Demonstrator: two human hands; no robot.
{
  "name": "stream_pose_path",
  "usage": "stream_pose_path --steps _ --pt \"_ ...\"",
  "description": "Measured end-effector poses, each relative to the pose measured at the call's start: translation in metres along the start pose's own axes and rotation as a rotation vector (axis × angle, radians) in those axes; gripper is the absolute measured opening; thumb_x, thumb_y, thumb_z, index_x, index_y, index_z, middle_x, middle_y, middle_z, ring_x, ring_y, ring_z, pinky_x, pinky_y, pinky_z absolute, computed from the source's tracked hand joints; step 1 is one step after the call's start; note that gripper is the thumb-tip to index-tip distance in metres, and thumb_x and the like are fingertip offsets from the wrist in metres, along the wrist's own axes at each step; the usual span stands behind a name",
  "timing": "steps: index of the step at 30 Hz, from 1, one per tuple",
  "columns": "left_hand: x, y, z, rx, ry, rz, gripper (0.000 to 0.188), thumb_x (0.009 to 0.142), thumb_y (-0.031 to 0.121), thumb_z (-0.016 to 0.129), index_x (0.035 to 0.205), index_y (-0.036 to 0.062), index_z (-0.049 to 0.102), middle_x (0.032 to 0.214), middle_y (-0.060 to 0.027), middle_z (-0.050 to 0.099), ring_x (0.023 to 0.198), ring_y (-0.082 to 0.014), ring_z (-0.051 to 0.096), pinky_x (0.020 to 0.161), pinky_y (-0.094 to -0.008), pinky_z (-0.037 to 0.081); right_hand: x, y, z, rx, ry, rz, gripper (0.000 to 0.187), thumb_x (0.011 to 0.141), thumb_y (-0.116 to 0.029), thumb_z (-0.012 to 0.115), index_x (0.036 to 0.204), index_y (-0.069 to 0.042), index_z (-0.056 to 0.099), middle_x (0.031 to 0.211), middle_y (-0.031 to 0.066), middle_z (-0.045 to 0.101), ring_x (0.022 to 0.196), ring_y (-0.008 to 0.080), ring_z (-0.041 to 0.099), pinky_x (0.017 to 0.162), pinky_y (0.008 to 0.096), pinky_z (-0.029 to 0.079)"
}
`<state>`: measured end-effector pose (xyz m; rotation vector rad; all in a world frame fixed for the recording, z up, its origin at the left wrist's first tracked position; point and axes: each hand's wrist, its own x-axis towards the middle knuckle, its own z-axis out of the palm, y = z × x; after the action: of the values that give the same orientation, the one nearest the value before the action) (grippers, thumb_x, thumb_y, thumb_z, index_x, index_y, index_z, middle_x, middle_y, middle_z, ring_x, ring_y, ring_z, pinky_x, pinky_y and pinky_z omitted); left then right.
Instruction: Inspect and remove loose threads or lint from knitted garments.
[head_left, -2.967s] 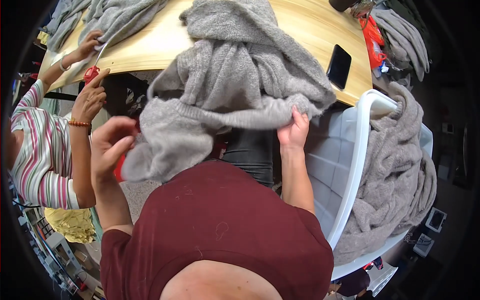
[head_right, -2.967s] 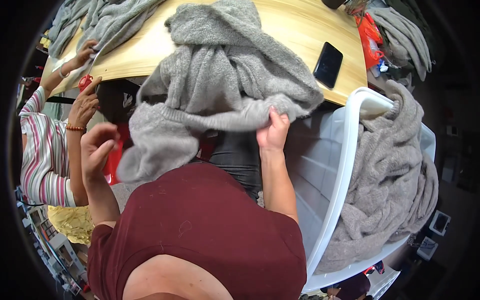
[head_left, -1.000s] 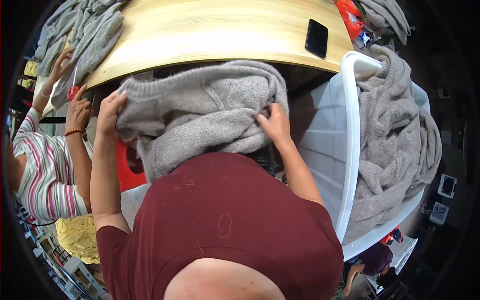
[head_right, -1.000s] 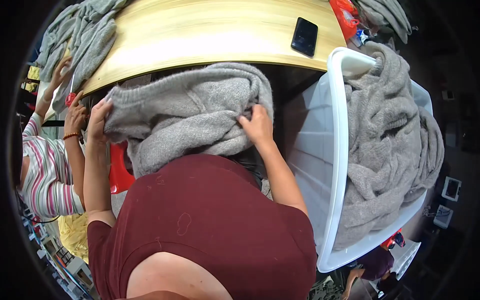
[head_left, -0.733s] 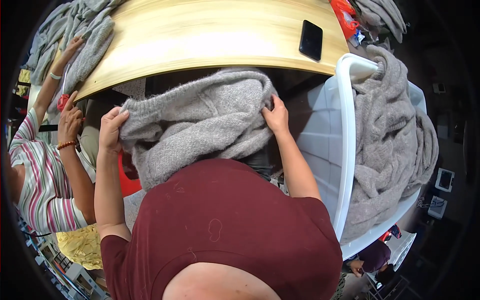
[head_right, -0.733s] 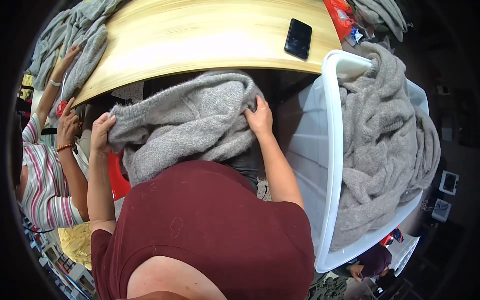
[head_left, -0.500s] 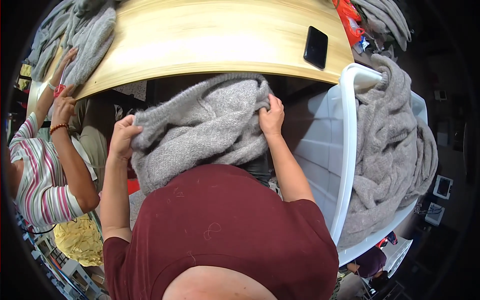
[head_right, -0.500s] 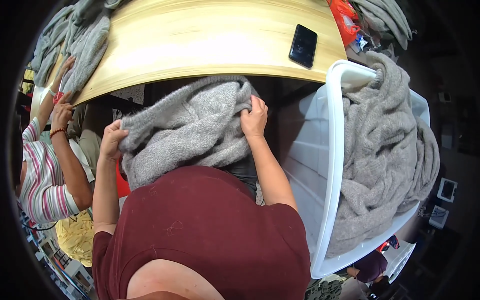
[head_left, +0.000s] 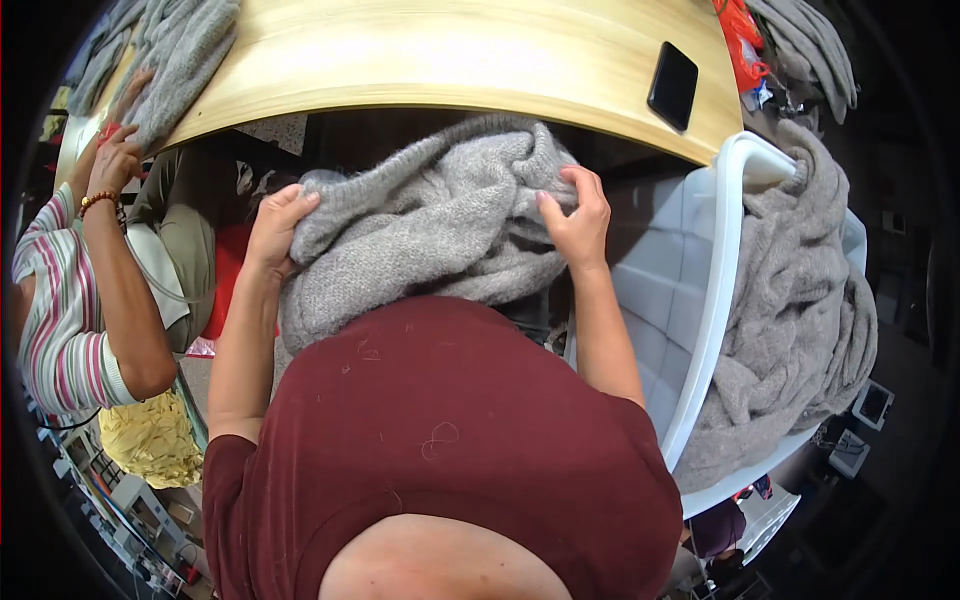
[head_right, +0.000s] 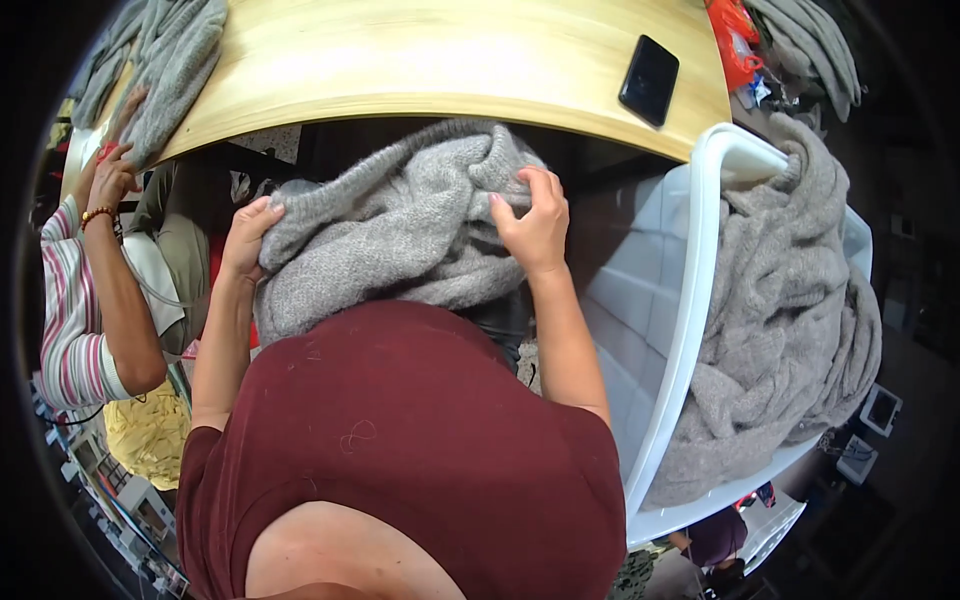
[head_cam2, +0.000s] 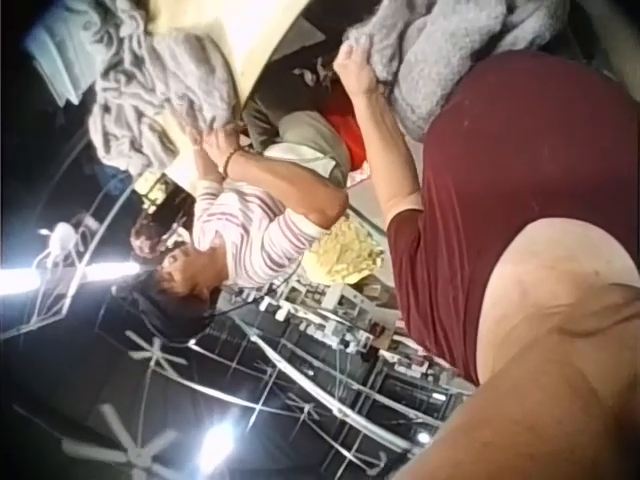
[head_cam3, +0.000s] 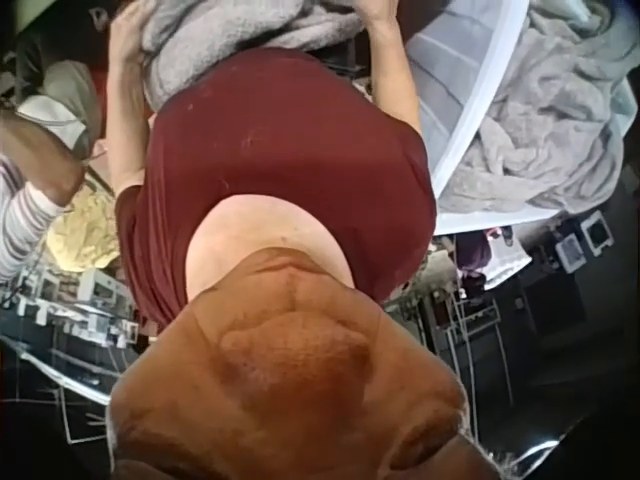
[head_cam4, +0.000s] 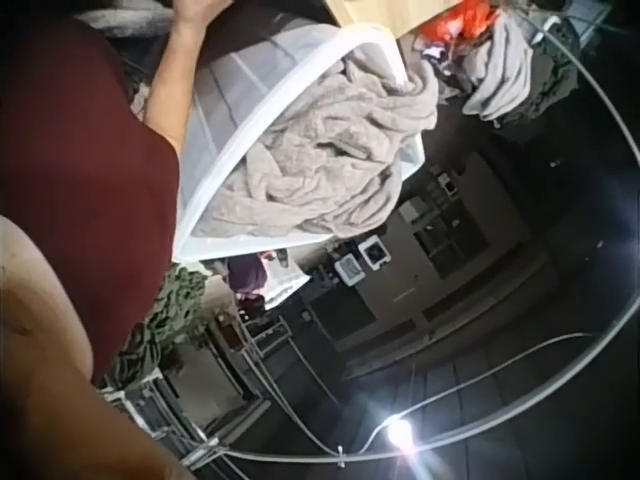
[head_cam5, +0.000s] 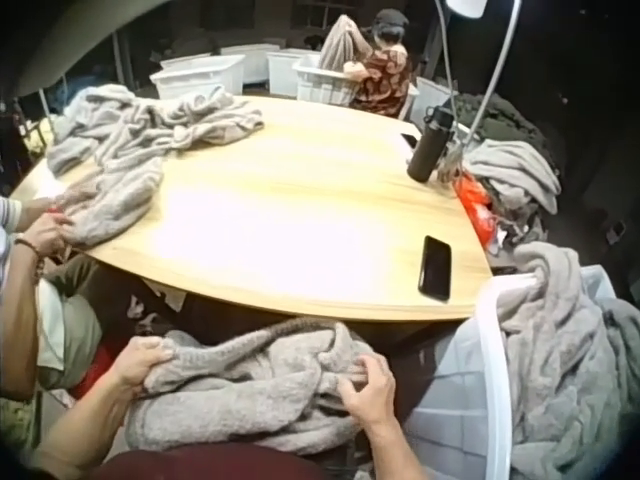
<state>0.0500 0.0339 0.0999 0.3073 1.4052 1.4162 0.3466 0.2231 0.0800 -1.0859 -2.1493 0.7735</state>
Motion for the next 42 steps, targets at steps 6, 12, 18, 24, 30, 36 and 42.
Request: stream_pose_path --steps 6,12,18,24,30,36,42 --pt "-0.008 -0.012 0.006 0.058 0.005 -0.007 0.013 0.074 -0.001 0.053 0.085 -0.0023 0.059 0.078 -0.0074 0.062 0.064 -0.0105 0.057 0.061 -0.0233 0.047 0.006 -0.027 0.027 -0.429 0.150 -0.337 0.044 0.062 -0.008 0.064 0.103 -0.004 0.049 0.099 0.0104 0.053 0.092 0.0273 0.050 0.074 0.0369 0.039" --pt "-0.012 -0.023 0.002 0.006 -0.026 -0.046 0.015 0.070 -0.003 0.053 0.084 -0.0018 0.059 0.077 -0.0068 0.062 0.064 -0.0104 0.057 0.062 -0.0225 0.047 0.003 0.013 0.047 -0.374 0.108 -0.122 0.050 0.063 -0.004 0.061 0.111 -0.003 0.045 0.101 0.0150 0.052 0.092 0.0336 0.050 0.077 0.0391 0.041" --pt "-0.014 -0.024 0.000 -0.076 -0.010 -0.080 0.013 0.073 0.000 0.054 0.086 -0.0020 0.058 0.080 -0.0081 0.062 0.067 -0.0118 0.058 0.065 -0.0240 0.048 0.011 0.036 0.031 0.462 0.537 0.343 0.028 0.076 0.004 0.056 0.102 0.005 0.046 0.094 0.0086 0.055 0.083 0.0138 0.054 0.076 0.0270 0.044" --pt "-0.008 -0.018 0.008 -0.164 -0.033 -0.036 0.013 0.077 0.004 0.056 0.088 -0.0023 0.058 0.083 -0.0097 0.063 0.069 -0.0129 0.060 0.065 -0.0250 0.049 0.015 -0.039 -0.041 1.624 0.260 0.436 0.020 0.087 -0.012 0.045 0.101 0.000 0.051 0.088 0.0067 0.057 0.077 0.0155 0.054 0.071 0.0284 0.045" --pt "-0.010 -0.020 0.031 -0.194 -0.097 -0.043 0.013 0.076 0.004 0.057 0.088 -0.0018 0.059 0.083 -0.0096 0.063 0.071 -0.0130 0.060 0.067 -0.0254 0.050 0.034 -0.054 -0.005 0.617 0.061 0.181 0.019 0.084 -0.018 0.058 0.090 0.000 0.055 0.076 -0.0008 0.053 0.065 0.0072 0.046 0.059 0.0220 0.040" --pt "-0.010 -0.028 0.036 -0.093 -0.186 -0.064 0.015 0.072 -0.002 0.058 0.087 -0.0025 0.059 0.081 -0.0083 0.063 0.070 -0.0116 0.059 0.067 -0.0247 0.049 -0.001 -0.022 0.040 -0.233 0.094 -0.267 0.016 0.074 -0.017 0.064 0.082 -0.004 0.058 0.076 0.0071 0.055 0.067 0.0223 0.053 0.060 0.0306 0.042" --pt "-0.010 -0.027 0.043 -0.181 -0.098 -0.065 0.014 0.073 -0.002 0.057 0.087 -0.0024 0.059 0.080 -0.0084 0.063 0.068 -0.0115 0.059 0.065 -0.0251 0.049 -0.012 -0.041 0.034 -0.487 0.065 -0.375 0.024 0.072 -0.019 0.065 0.089 -0.004 0.059 0.083 0.0075 0.057 0.078 0.0250 0.053 0.071 0.0351 0.040"
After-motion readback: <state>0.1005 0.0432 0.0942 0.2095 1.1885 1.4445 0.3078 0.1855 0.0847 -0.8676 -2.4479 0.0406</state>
